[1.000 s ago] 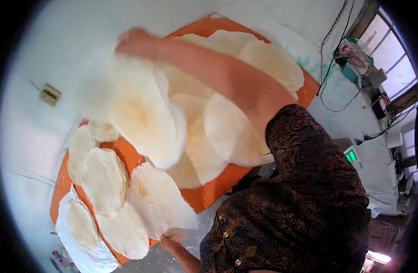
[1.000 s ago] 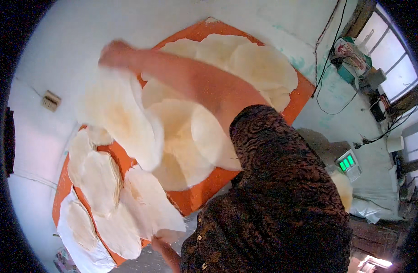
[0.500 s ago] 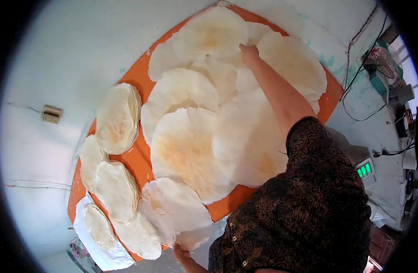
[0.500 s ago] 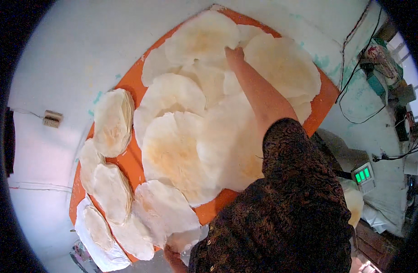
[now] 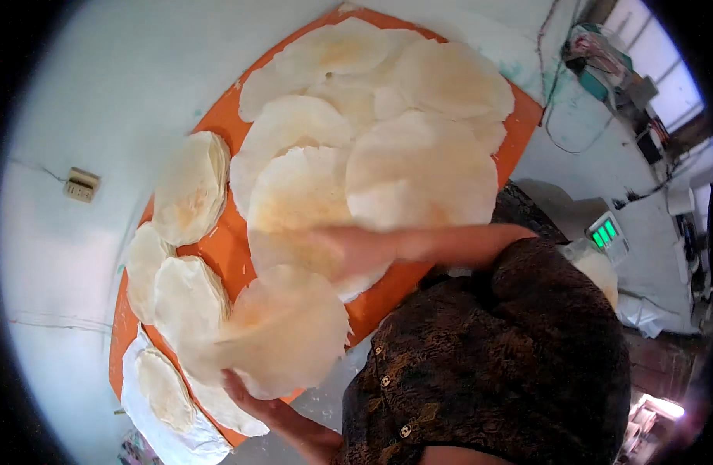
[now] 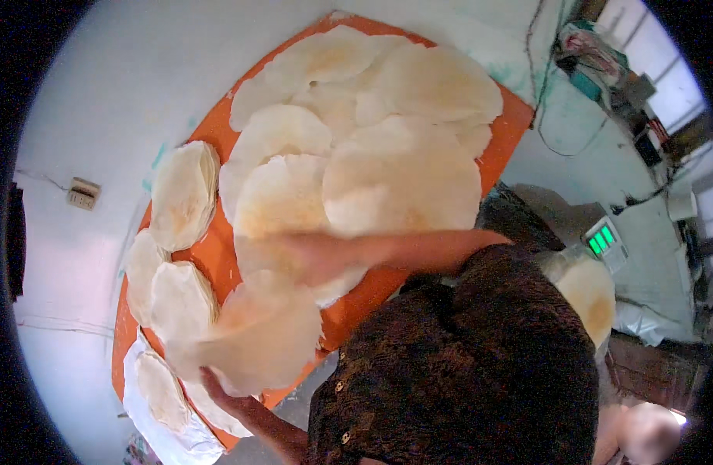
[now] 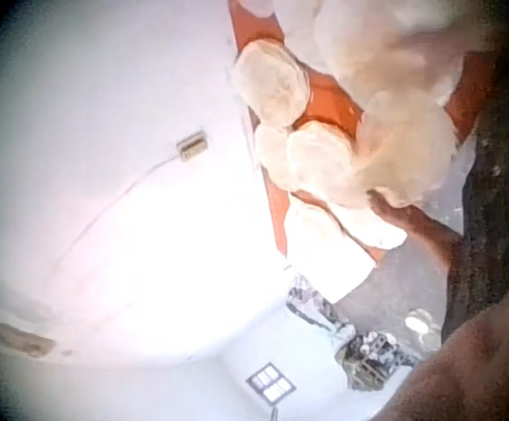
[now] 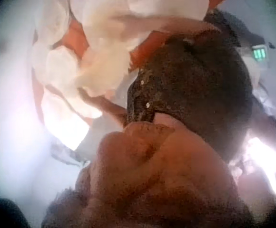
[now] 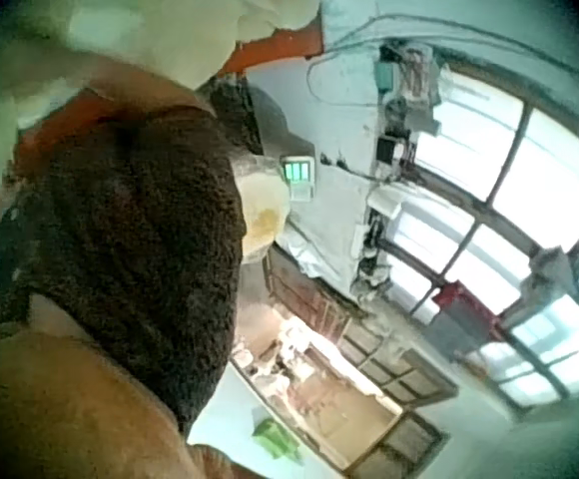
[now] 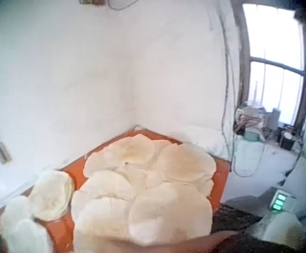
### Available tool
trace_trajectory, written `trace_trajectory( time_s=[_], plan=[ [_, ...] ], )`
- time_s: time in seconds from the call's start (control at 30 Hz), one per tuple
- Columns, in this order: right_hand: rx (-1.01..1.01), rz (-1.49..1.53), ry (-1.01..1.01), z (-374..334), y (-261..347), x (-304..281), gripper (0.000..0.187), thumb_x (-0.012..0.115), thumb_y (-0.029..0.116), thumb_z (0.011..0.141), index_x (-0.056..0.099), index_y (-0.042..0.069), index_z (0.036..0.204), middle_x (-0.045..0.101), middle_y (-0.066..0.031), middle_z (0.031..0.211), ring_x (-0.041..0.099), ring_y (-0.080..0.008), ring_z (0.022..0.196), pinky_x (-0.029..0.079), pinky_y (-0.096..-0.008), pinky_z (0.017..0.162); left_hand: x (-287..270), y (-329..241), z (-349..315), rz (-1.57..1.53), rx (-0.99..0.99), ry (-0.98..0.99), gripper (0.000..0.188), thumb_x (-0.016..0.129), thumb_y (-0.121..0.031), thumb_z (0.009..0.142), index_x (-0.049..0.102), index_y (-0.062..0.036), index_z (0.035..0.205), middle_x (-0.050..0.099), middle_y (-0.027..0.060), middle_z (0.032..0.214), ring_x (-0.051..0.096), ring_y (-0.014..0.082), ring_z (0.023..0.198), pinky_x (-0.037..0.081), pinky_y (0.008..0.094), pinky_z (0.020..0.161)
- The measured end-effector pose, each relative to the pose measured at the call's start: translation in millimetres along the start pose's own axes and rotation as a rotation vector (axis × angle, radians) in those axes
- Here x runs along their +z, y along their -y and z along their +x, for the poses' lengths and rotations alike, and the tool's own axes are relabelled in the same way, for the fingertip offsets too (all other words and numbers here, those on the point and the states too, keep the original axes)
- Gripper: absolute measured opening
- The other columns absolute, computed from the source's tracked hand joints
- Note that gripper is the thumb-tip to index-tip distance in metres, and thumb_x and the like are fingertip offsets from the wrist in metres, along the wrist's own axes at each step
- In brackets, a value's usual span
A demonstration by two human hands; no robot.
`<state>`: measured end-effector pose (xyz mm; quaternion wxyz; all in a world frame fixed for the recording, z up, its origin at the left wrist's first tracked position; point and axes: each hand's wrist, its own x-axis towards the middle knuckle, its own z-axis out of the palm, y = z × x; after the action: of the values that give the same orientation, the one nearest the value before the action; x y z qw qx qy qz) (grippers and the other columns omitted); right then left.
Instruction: The person peels thin, circular food sheets by hand and arranges them across an orange-clothed table.
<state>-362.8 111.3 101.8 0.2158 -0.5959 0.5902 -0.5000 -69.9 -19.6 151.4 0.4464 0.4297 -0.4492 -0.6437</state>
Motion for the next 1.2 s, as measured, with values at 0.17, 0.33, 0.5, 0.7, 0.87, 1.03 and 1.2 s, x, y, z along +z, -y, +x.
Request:
trace_trajectory(
  time_s=[0.17, 0.33, 0.5, 0.7, 0.87, 1.03, 1.2],
  plan=[
    [-0.205, -0.223, 0.132, -13.3, 82.7, 106.5, 0.083, 0.069, 0.024, 0.063, 0.025, 0.000, 0.130, 0.041, -0.0233, 0.122, 0.042, -0.0375, 0.109, 0.037, -0.0433, 0.087, 44.3, -35.6, -14.6, -0.187, 0.152, 0.038, 0.050, 0.051, -0.035, 0.085, 0.040, -0.0041, 0.123, 0.044, 0.0122, 0.122, 0.044, 0.0267, 0.111, 0.040, 0.0420, 0.090],
    [0.109, 0.055, 0.099, 4.8, 76.9, 110.8, 0.041, 0.050, 0.010, 0.078, 0.042, 0.005, 0.118, 0.055, -0.0188, 0.102, 0.056, -0.0324, 0.089, 0.044, -0.0397, 0.071, 59.5, -56.1, 9.9, -0.128, 0.312, 0.035, 0.046, 0.055, -0.026, 0.084, 0.042, 0.0018, 0.118, 0.046, 0.0143, 0.117, 0.046, 0.0258, 0.106, 0.039, 0.0375, 0.090],
    [0.063, 0.233, -0.234, 19.0, 65.8, 70.3, 0.025, 0.046, 0.011, 0.078, 0.054, 0.006, 0.101, 0.057, -0.0190, 0.080, 0.057, -0.0338, 0.076, 0.044, -0.0418, 0.068, 137.1, -73.3, 31.9, 0.079, 0.344, 0.164, 0.035, 0.055, -0.024, 0.084, 0.052, 0.0020, 0.107, 0.054, 0.0111, 0.103, 0.052, 0.0210, 0.093, 0.044, 0.0327, 0.080],
    [0.052, 0.739, -0.741, 25.3, 17.2, -35.8, 0.023, 0.046, 0.017, 0.088, 0.054, 0.003, 0.103, 0.060, -0.0019, 0.087, 0.056, -0.0122, 0.075, 0.047, -0.0299, 0.064, 289.0, -78.6, 22.5, 0.415, 0.946, 0.877, 0.047, 0.050, -0.029, 0.087, 0.042, -0.0045, 0.126, 0.038, 0.0145, 0.131, 0.033, 0.0243, 0.123, 0.026, 0.0348, 0.101],
    [0.278, 0.774, -1.182, -25.9, -112.3, -151.9, 0.024, 0.051, 0.022, 0.082, 0.053, 0.004, 0.097, 0.061, -0.0087, 0.088, 0.059, -0.0201, 0.079, 0.050, -0.0382, 0.064, 321.2, -10.2, 19.3, 0.565, 0.749, 1.036, 0.062, 0.063, -0.022, 0.079, 0.034, -0.0020, 0.130, 0.032, 0.0152, 0.135, 0.027, 0.0241, 0.128, 0.022, 0.0361, 0.103],
    [0.822, 0.870, -1.427, -105.1, -213.0, -167.5, 0.024, 0.050, 0.017, 0.078, 0.048, 0.006, 0.100, 0.053, -0.0129, 0.091, 0.058, -0.0263, 0.074, 0.051, -0.0394, 0.058, 235.1, 92.8, 16.7, 0.769, 0.027, 0.987, 0.050, 0.063, -0.015, 0.079, 0.043, 0.0034, 0.121, 0.050, 0.0134, 0.119, 0.048, 0.0172, 0.106, 0.040, 0.0271, 0.087],
    [0.815, 1.012, -1.306, -135.2, -219.1, -160.2, 0.020, 0.050, 0.010, 0.077, 0.050, -0.003, 0.092, 0.057, -0.0146, 0.084, 0.058, -0.0259, 0.071, 0.050, -0.0388, 0.053, 119.5, 131.6, 5.1, 0.724, -0.315, 0.706, 0.030, 0.057, -0.020, 0.083, 0.056, 0.0028, 0.102, 0.059, 0.0092, 0.094, 0.056, 0.0158, 0.087, 0.045, 0.0270, 0.074]
  ],
)
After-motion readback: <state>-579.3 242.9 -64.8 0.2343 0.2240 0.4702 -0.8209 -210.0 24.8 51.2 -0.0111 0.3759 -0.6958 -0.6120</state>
